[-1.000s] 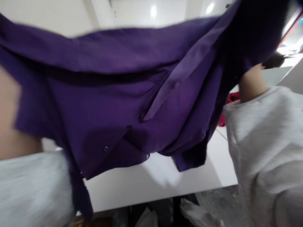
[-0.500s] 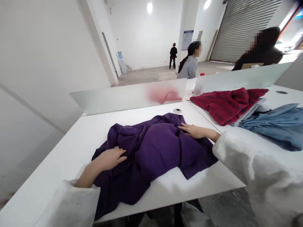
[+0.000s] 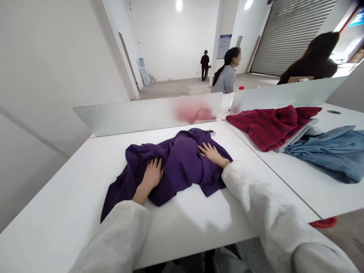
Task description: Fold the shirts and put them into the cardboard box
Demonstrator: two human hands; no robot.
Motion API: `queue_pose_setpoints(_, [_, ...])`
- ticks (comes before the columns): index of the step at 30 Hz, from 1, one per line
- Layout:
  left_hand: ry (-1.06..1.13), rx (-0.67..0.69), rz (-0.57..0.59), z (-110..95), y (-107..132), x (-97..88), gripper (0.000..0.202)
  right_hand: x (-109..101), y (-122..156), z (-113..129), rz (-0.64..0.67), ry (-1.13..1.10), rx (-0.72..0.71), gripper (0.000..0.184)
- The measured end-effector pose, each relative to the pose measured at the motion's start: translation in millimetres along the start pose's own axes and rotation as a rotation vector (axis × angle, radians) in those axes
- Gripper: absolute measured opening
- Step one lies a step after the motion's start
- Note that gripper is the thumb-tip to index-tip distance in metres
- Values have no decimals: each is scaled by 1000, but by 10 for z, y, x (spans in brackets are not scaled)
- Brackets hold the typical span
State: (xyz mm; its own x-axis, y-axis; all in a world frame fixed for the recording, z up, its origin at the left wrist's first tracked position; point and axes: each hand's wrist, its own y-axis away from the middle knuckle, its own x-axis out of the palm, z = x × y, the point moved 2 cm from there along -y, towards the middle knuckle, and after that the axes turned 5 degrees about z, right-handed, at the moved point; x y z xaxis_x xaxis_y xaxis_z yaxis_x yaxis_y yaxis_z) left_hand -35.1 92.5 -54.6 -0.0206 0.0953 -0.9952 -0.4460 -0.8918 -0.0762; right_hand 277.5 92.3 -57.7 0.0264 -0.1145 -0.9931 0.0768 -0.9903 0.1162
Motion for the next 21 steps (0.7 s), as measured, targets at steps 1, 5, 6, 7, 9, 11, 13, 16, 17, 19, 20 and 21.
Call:
queue_pose_setpoints(1, [3,-17,7,7,-102,1,51,-21,-65,19,-28,-16,43,53])
queue_pose_setpoints(5, [18,-89,8,29,-430,18,53,-56,-278,97,-104,-98,189,51])
queue_pose_setpoints(6, [24,-108,6,31,-476,28,53,-56,-315,112,-103,-108,206,51])
queue_pose_setpoints(7, [31,-123,6,33,-506,39,53,-53,-344,124,-99,-115,213,51])
queue_pose_setpoints(9, [46,-133,9,35,-524,59,53,-45,-372,134,-99,-124,214,51])
queue_pose_setpoints(11, [63,-128,19,37,-506,70,53,-44,-367,131,-118,-141,202,51])
queue_pose_setpoints(13, [80,-122,36,44,-476,62,53,-68,-342,116,-129,-160,187,51])
queue_pose_setpoints(16, [99,-115,55,93,-447,-21,57,-188,-303,59,-58,-168,135,55])
queue_pose_setpoints(17, [105,-115,71,129,-442,-71,58,-252,-290,29,-12,-162,111,58])
queue_pose_setpoints(19, [117,-130,133,233,-429,-199,61,-404,-260,-47,74,-149,74,62])
queue_pose_setpoints(20, [121,-148,174,296,-419,-272,62,-482,-242,-88,106,-143,70,62])
queue_pose_setpoints(21, [123,-173,224,361,-405,-344,62,-555,-221,-127,126,-139,77,60])
